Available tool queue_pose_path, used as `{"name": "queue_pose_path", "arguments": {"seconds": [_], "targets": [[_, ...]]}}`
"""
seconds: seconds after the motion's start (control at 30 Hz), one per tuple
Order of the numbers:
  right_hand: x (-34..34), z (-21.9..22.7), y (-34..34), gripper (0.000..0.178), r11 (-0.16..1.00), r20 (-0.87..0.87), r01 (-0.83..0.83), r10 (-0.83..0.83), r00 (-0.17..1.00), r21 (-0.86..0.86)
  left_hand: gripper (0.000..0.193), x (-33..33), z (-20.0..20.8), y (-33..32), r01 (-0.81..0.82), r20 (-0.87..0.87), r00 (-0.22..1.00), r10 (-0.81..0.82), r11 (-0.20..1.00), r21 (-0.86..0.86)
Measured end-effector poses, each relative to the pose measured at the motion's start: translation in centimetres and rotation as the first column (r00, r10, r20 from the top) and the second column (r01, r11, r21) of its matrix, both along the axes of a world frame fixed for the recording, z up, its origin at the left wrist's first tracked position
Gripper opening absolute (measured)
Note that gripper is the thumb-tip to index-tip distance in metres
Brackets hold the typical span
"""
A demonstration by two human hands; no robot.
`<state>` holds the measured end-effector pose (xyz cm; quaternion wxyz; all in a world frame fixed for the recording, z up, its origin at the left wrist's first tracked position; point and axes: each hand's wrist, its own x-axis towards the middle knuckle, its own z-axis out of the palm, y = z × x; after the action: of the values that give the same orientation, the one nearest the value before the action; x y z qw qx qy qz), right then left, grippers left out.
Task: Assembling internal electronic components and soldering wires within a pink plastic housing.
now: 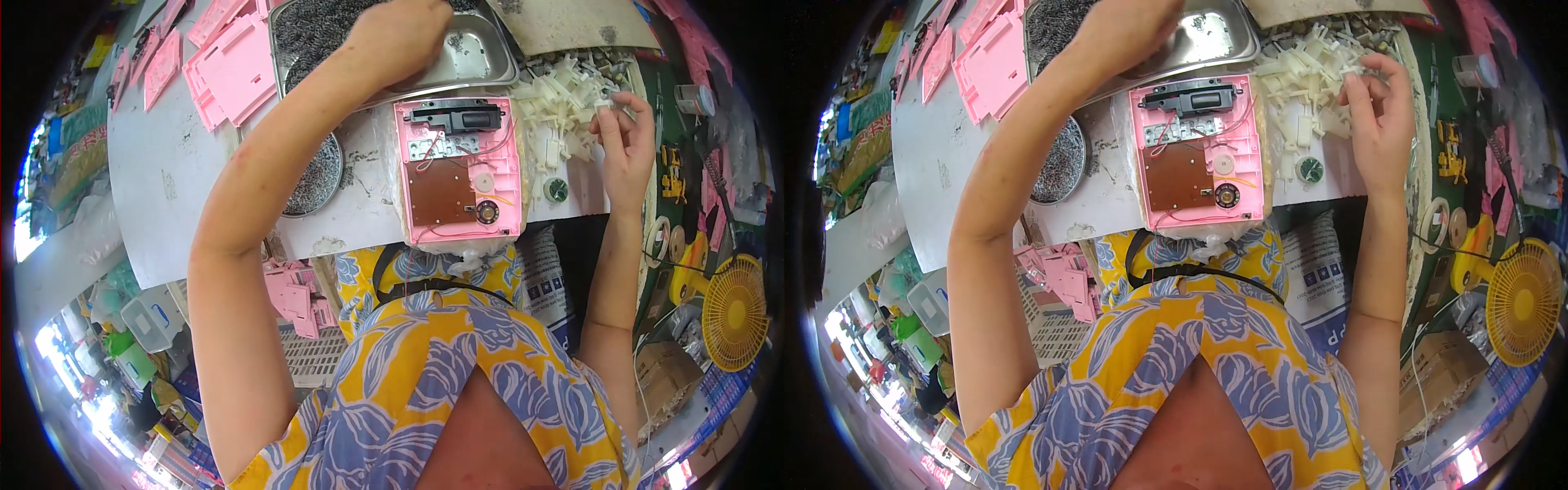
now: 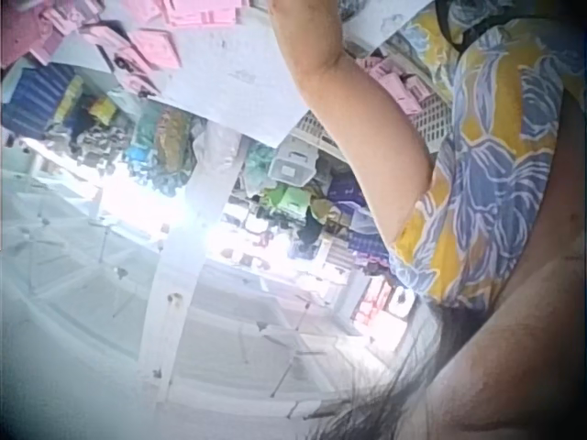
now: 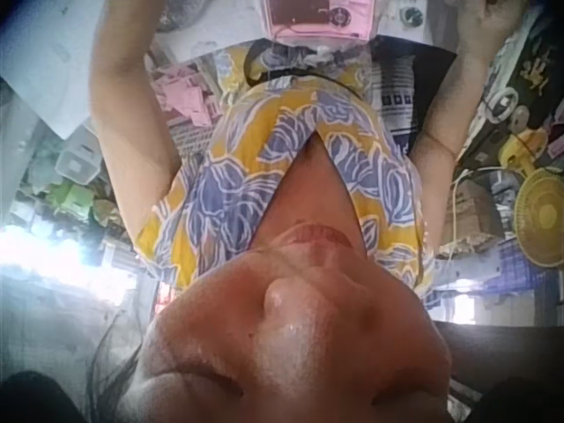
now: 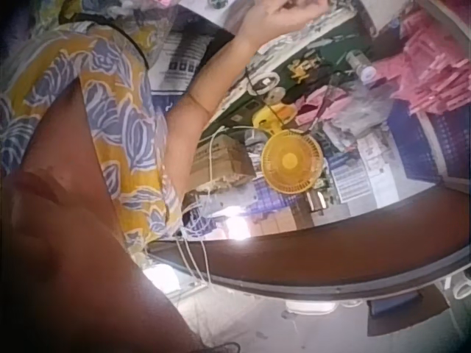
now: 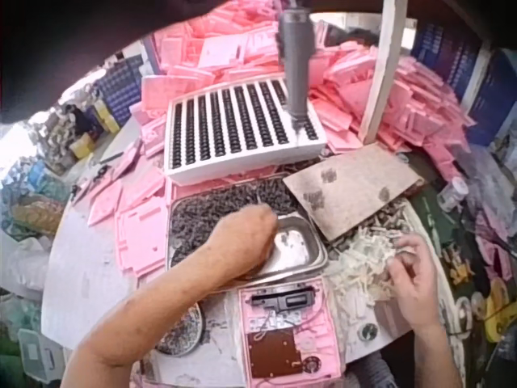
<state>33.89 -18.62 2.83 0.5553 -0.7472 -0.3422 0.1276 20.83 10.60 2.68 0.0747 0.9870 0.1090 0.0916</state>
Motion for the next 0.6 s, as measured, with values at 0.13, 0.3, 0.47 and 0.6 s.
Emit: {"name": "queue_pose_path", "arguments": {"seconds": [0.13, 0.3, 0.47, 0.6], "targets": [[-2.5, 2.1, 0.0, 0.013, 0.992, -0.089, -0.13, 0.128, 0.988, -0.01, 0.016, -2.9, 3.0, -2.7, 0.046, 0.288, 0.953, 0.093, 0.897, -0.441], [-8.0, 3.5, 0.2, 0.013, 0.939, -0.057, -0.341, 0.339, 0.939, -0.04, 0.019, -11.5, 4.0, -12.0, 0.023, 0.023, 1.0, 0.02, 0.012, -1.0], [-9.7, 2.6, 0.5, 0.012, 0.911, 0.026, -0.409, 0.411, 0.911, -0.044, 0.019, -13.3, 1.5, -13.7, -0.028, -0.065, 0.987, 0.147, -0.24, -0.97], [-10.3, 3.5, 0.5, 0.011, 0.896, 0.132, -0.425, 0.44, 0.888, -0.127, 0.022, -13.8, 1.7, -14.6, -0.041, -0.083, 0.987, 0.138, -0.282, -0.959]]}}
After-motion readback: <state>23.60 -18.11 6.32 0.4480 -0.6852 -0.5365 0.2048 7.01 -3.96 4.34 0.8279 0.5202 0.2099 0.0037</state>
